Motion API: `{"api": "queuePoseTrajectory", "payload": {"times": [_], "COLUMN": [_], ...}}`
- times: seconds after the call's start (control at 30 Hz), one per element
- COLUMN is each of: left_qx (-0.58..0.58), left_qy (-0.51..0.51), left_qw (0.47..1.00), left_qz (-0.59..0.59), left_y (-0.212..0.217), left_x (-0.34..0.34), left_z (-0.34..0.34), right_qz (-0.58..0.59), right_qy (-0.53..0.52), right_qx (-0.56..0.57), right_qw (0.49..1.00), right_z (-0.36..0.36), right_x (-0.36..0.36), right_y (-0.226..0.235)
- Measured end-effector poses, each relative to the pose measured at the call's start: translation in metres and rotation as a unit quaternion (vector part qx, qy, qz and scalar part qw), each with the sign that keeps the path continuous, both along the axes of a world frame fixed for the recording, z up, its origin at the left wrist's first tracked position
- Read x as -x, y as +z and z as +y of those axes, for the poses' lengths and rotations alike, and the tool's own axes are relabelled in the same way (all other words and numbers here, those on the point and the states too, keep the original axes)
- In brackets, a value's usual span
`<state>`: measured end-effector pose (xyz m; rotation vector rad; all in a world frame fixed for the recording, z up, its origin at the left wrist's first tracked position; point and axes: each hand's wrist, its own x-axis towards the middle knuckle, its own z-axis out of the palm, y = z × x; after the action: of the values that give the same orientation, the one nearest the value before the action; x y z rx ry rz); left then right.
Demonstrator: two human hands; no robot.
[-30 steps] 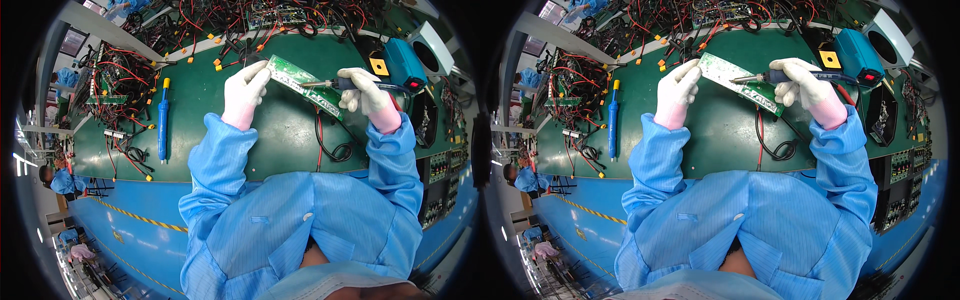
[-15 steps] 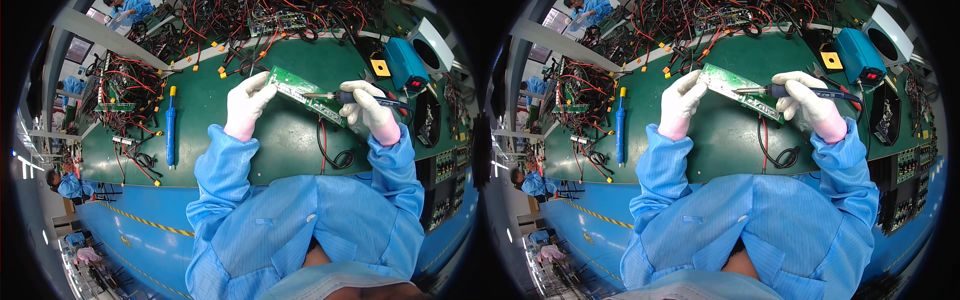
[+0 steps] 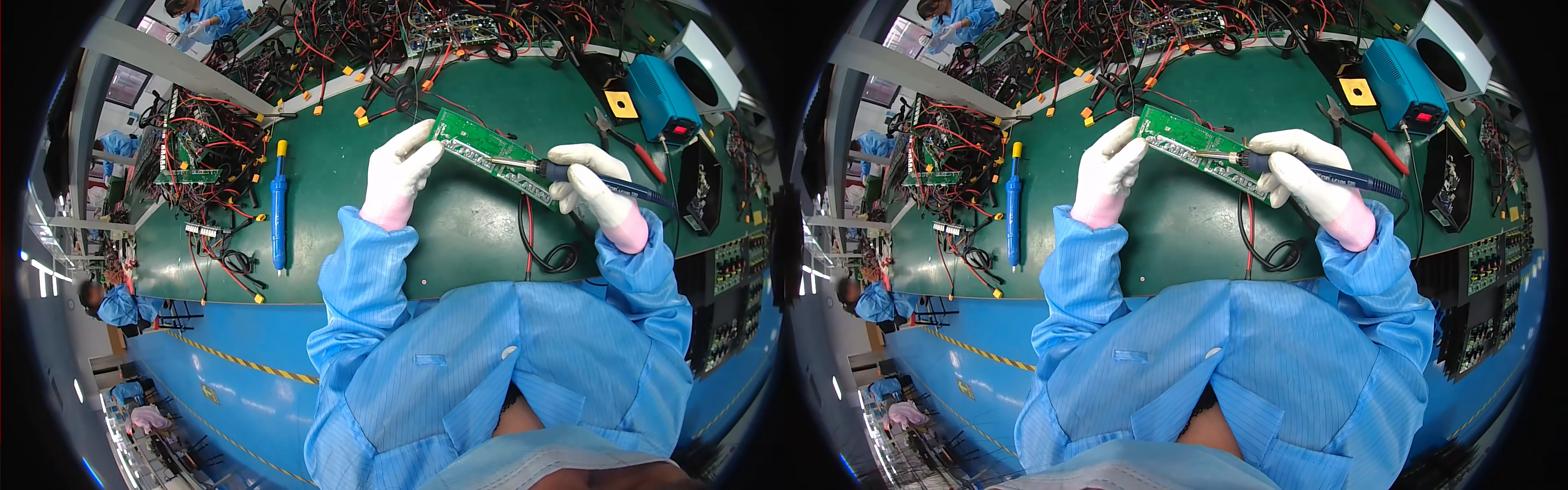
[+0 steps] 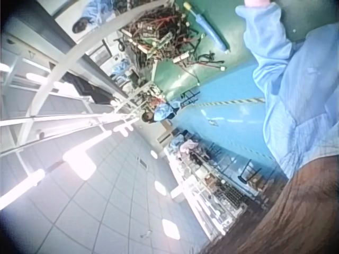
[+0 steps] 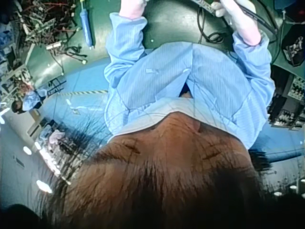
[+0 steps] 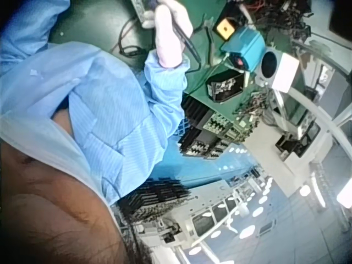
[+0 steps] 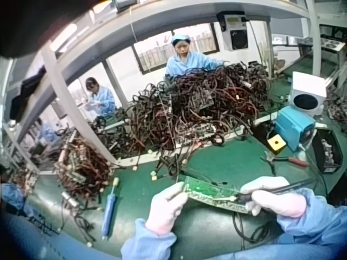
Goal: Soldering electronic components and connecting wiring harnesses to printed circuit boards at a manual assembly station.
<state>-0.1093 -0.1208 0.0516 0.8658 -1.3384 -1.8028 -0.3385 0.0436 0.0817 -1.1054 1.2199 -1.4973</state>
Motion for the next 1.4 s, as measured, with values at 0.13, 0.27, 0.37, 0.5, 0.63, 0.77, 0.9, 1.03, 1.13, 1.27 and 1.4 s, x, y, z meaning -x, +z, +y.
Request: {"api": "queuePoseTrajectory", "payload": {"times": [0.13, 0.27, 0.37, 0.5, 0.63, 0.77, 0.9, 1.03, 1.13, 1.27, 1.4], "left_qx": [0.003, 0.020, 0.015, 0.016, 0.017, 0.011, 0.025, 0.012, 0.010, 0.017, 0.017], "left_qy": [-0.006, -0.007, -0.006, -0.010, -0.016, -0.022, -0.021, -0.030, -0.036, -0.041, -0.035], "left_qw": [1.000, 1.000, 1.000, 1.000, 1.000, 1.000, 0.999, 0.999, 0.999, 0.999, 0.999], "left_qz": [0.002, -0.001, 0.004, 0.005, -0.001, -0.010, -0.005, 0.009, 0.016, 0.022, 0.011], "left_y": [-0.003, -0.007, -0.009, -0.010, -0.009, -0.007, -0.010, -0.013, -0.014, -0.014, -0.014], "left_x": [-0.001, -0.002, -0.003, -0.005, -0.006, -0.005, -0.006, -0.009, -0.010, -0.011, -0.011], "left_z": [-0.001, -0.001, -0.001, -0.001, -0.001, -0.001, -0.001, -0.002, -0.002, -0.001, 0.000], "right_qz": [-0.010, -0.059, -0.059, 0.057, 0.208, 0.317, 0.323, 0.310, 0.306, 0.303, 0.338], "right_qy": [0.002, -0.009, -0.047, -0.113, -0.169, -0.184, -0.202, -0.206, -0.211, -0.217, -0.226], "right_qx": [0.010, 0.022, 0.067, 0.134, 0.190, 0.206, 0.184, 0.171, 0.169, 0.177, 0.198], "right_qw": [1.000, 0.998, 0.995, 0.983, 0.944, 0.907, 0.906, 0.912, 0.913, 0.911, 0.892], "right_z": [0.004, 0.008, 0.011, 0.012, 0.010, 0.008, 0.009, 0.011, 0.011, 0.012, 0.014], "right_x": [0.002, 0.004, -0.001, -0.007, -0.013, -0.015, -0.017, -0.015, -0.015, -0.015, -0.015], "right_y": [-0.002, -0.010, -0.017, -0.019, -0.024, -0.038, -0.047, -0.050, -0.051, -0.054, -0.060]}}
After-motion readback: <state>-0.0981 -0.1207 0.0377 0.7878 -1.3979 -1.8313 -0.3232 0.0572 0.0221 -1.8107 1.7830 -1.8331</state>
